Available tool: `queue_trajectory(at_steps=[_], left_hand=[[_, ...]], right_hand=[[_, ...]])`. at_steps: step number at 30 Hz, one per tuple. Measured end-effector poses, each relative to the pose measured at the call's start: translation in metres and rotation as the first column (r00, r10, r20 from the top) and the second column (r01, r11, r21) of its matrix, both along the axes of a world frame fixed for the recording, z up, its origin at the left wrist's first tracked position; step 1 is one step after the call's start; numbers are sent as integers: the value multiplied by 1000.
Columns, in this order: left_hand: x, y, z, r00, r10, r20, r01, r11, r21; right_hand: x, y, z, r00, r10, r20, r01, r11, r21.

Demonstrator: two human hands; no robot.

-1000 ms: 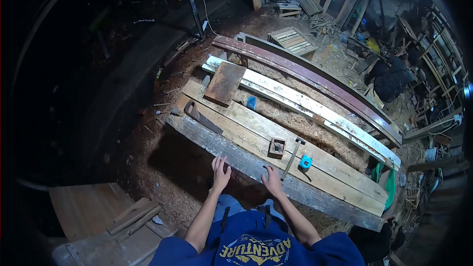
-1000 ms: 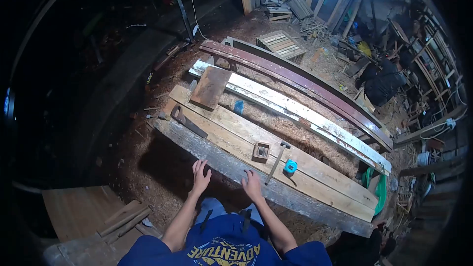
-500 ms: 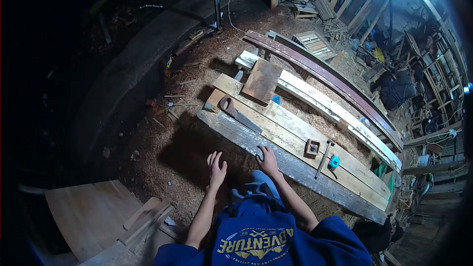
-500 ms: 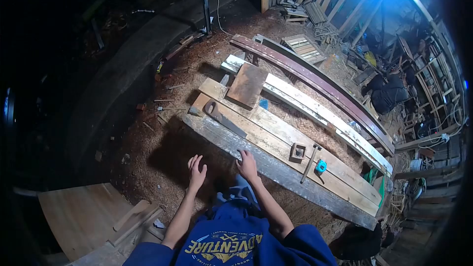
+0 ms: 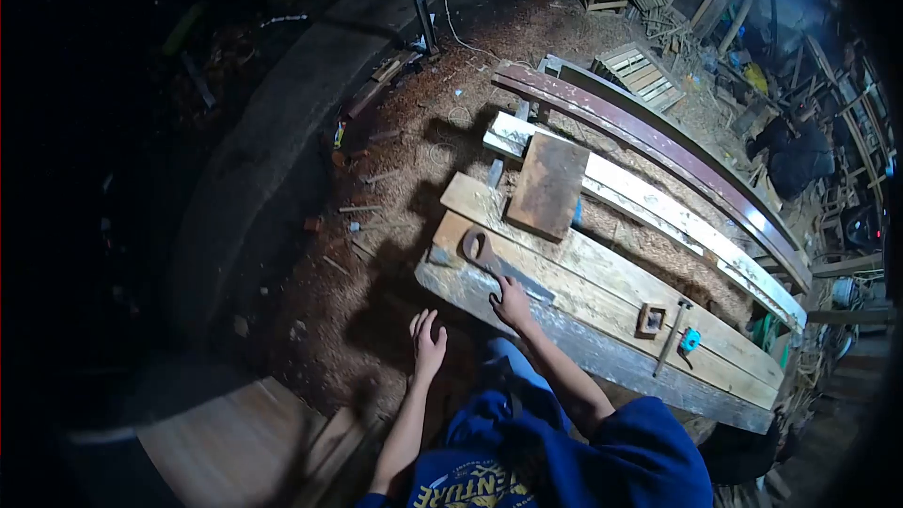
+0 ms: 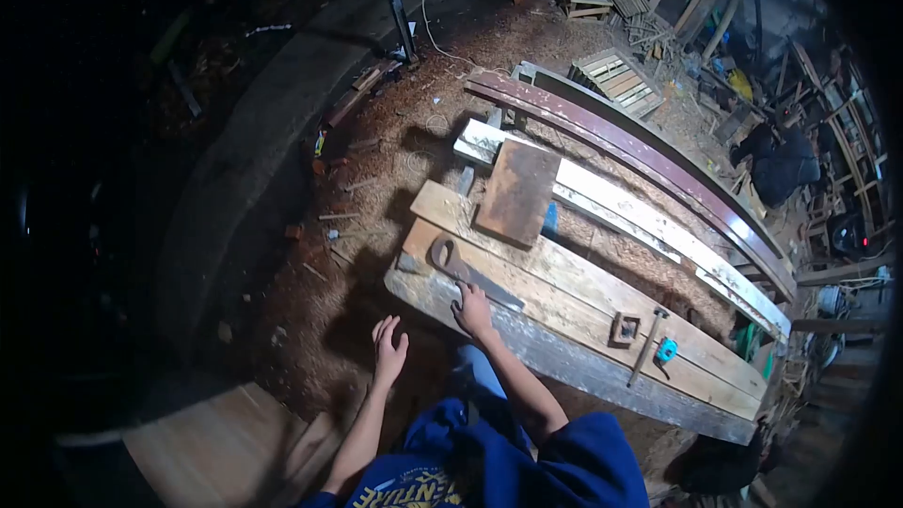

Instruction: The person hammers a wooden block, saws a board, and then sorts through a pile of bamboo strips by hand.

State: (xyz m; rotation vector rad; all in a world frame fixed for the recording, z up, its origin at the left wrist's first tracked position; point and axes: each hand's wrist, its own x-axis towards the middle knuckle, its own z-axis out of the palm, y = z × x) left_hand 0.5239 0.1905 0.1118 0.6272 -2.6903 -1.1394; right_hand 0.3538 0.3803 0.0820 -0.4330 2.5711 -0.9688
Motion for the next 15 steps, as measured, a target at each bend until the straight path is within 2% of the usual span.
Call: queue_trajectory(at_steps=[4,5,7,8,10,13,15], left_hand=[[-65,-43,-15,988,-110,105,111,994,-2],[-84,-51,-25,989,-124,81,126,992,-16],[-118,-66,-49,984,-151,93,154,988,-27],[-135,-72,-59,978,-178,109,179,984,-2],[-165,-75,-74,976,-180,118,182,983,-5],[-200,-71,-87,980,-172,99,172,985,11],[-213,-64,-88,980,-164,111,164,986,9]], right_hand=[[-65,-47,-42,1000,-5,-13,5,1000,-13],[-77,-59,-59,1000,-8,17,8,1000,-5],[-103,-82,-98,998,18,-60,-15,999,48],[-113,-89,-122,997,64,-45,-60,994,95],[-135,-102,-127,997,72,19,-74,972,222],[-156,-109,-140,992,88,90,-106,969,224],[-160,-111,-152,988,144,48,-152,946,287]])
